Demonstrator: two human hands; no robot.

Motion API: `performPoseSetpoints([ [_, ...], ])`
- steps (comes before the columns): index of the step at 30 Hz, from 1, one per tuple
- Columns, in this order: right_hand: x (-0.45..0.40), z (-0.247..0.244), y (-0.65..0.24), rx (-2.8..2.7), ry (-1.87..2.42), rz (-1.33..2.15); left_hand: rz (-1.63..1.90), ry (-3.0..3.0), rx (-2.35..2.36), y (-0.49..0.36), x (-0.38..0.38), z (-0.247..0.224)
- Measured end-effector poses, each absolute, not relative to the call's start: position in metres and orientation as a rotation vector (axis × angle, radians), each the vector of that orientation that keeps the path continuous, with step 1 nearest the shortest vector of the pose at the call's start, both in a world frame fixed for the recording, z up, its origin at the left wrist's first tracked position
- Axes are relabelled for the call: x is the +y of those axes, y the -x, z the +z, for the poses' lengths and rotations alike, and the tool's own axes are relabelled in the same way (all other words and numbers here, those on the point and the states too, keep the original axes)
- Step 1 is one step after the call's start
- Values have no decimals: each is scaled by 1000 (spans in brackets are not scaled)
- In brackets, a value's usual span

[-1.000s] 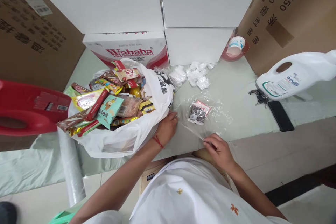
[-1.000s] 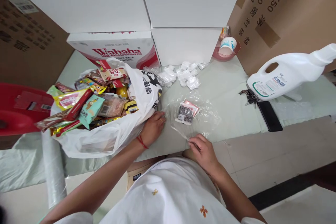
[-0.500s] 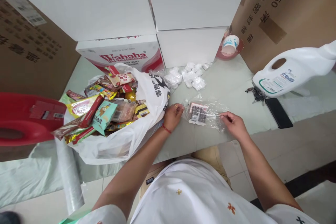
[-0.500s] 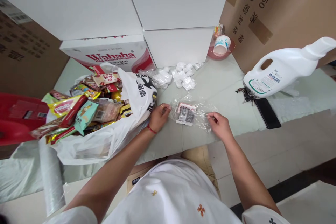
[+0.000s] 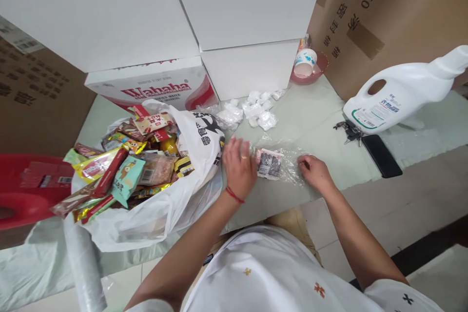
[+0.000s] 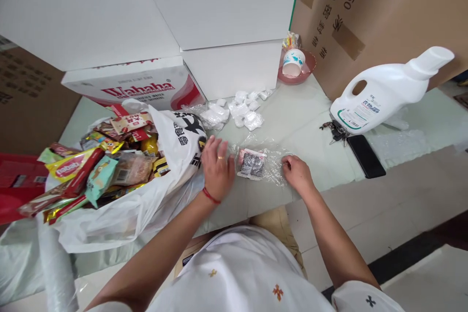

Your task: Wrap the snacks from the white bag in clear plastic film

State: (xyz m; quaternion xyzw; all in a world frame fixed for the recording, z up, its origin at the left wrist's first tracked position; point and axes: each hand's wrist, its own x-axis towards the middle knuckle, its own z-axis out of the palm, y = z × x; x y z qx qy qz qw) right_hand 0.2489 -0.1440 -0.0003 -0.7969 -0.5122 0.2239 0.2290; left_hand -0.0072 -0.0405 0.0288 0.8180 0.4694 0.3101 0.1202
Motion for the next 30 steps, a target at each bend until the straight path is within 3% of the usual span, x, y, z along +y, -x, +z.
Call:
performPoseSetpoints([
  [4,-144,4,-255,-1265,2124,788,635,-2735,816,-14,-71,38],
  [9,-161,9,-273,-1013,1997,955,333,-2685,892,-35,-49,6],
  [21,-213,-6,-248,-791,1929,1023,402,-2673,842,-27,-44,-13],
  [25,-197,13,-283,-1000,2106,710,392,-2649,828,-28,-42,-11],
  [28,-140,33,-283,-1355,2062,372,405,-2634,806,-29,-39,-11],
  [30,-92,40,-273,-1540,2059,337,474,-2633,793,-28,-38,-12],
])
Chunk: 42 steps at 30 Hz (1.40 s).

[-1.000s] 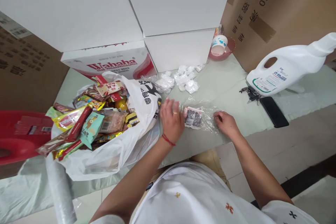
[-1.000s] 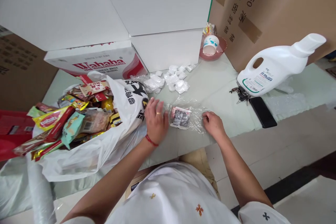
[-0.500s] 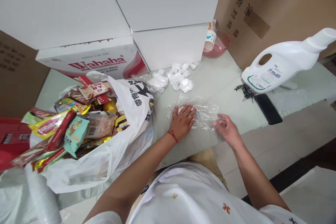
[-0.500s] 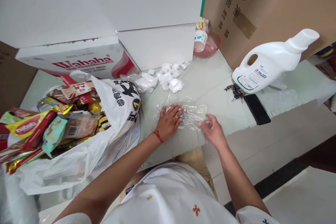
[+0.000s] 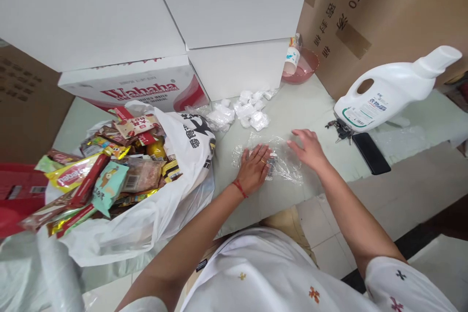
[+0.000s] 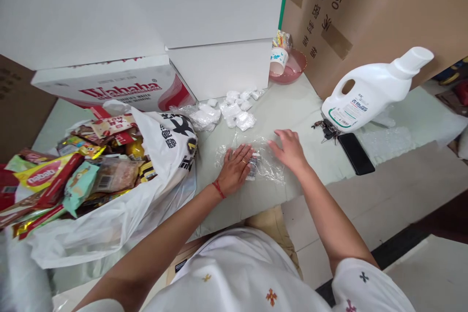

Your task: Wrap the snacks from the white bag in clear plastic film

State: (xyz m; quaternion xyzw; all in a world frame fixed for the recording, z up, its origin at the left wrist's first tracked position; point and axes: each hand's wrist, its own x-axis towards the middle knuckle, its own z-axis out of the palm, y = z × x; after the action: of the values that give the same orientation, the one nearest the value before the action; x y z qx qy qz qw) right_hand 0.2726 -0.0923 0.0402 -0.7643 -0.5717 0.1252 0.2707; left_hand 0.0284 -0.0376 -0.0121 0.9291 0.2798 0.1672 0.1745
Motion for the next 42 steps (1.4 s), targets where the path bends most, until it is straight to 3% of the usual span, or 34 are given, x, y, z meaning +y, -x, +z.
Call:
performPoseSetpoints([
  [4,-16,38,-252,-1722,2146,824,654,-2632,874,-25,-39,-10],
  [8,11,33,-249,-1725,1998,1122,561,-2668,901,-23,-42,-4],
  [17,-60,34,-216,-1893,1456,740,649,-2563,914,-25,-35,-10],
  [25,-105,10,-185,-2250,1602,376,954,-2085,804,0,-39,-25],
  [29,-104,20,-179,-2465,1702,335,1030,-1906,1212,17,-31,-28],
  [33,-102,28,-180,-2550,1755,344,823,-1939,1602,20,-14,-22],
  [37,-102,28,-184,-2550,1721,343,596,-1755,1530,24,2,-14],
  [42,-102,28,-184,-2548,1726,364,700,-1564,1473,36,8,-14],
])
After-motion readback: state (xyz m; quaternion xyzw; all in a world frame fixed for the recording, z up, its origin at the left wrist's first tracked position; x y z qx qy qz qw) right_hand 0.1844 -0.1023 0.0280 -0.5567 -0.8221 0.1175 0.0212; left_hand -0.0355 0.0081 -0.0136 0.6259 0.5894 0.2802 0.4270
